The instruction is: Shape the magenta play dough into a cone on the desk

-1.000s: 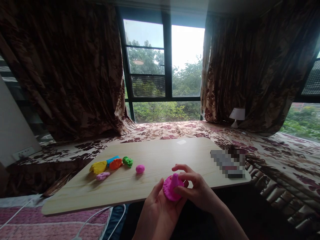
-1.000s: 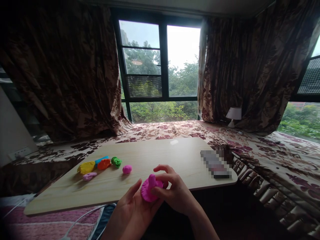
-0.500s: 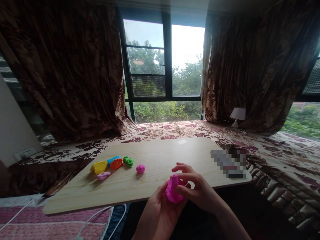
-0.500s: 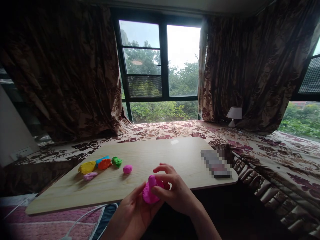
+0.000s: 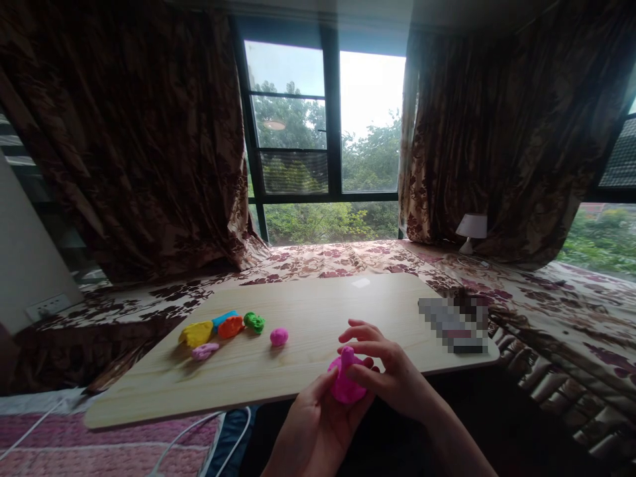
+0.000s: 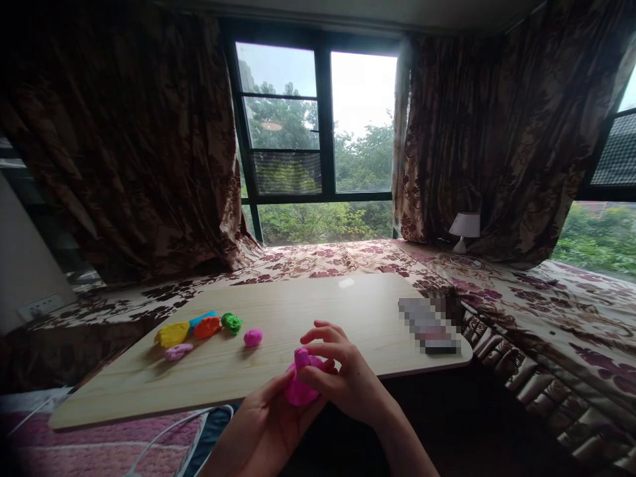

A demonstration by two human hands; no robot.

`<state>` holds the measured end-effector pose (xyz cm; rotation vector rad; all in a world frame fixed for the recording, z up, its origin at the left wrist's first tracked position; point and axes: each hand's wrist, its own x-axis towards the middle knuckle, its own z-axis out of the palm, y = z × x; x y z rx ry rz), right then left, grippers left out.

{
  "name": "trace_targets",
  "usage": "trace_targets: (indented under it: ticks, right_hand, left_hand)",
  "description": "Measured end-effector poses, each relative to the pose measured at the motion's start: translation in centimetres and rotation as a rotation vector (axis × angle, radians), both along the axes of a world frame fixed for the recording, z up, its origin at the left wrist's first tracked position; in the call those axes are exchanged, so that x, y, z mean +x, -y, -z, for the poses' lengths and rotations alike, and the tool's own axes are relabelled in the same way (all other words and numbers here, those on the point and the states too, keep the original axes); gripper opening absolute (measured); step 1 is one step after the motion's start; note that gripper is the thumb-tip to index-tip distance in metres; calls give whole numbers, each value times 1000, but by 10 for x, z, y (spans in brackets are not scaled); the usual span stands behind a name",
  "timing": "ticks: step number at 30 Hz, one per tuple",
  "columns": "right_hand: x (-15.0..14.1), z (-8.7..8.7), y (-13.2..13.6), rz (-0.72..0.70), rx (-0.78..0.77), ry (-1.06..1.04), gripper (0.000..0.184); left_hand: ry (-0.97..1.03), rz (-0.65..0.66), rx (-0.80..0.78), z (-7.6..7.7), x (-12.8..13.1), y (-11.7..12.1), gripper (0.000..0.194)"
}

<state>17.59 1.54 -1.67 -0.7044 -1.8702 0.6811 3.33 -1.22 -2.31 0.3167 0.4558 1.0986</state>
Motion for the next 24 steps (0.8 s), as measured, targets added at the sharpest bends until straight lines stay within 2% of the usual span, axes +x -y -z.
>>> trace_targets:
  ticks: [2,5,10,13,18,21,24]
  right_hand:
    - [0,-1,-1,17,23,1,16]
    - [0,-1,-1,38,18,-16,14]
    - [1,1,-3,-38,-45,-39,18]
    - [0,1,-6,14,-45,-118,13]
    - [-5,4,-8,62,-34,-224,12]
    - [-5,3,-5,35,-29,-188,18]
    - [-4,-1,-2,32,5,-131,15]
  left_hand:
    - [-11,9,-34,-2,1,1,39]
    - [-1,12,-2,0,1,0,40]
    - [12,28,67,6,-1,-2,37]
    - [17,55,80,3,0,0,36]
    - [-29,-50,132,-4,6,4,33]
    - [-109,-80,150,1,6,3,29]
    - [-161,-93,147,6,4,2,28]
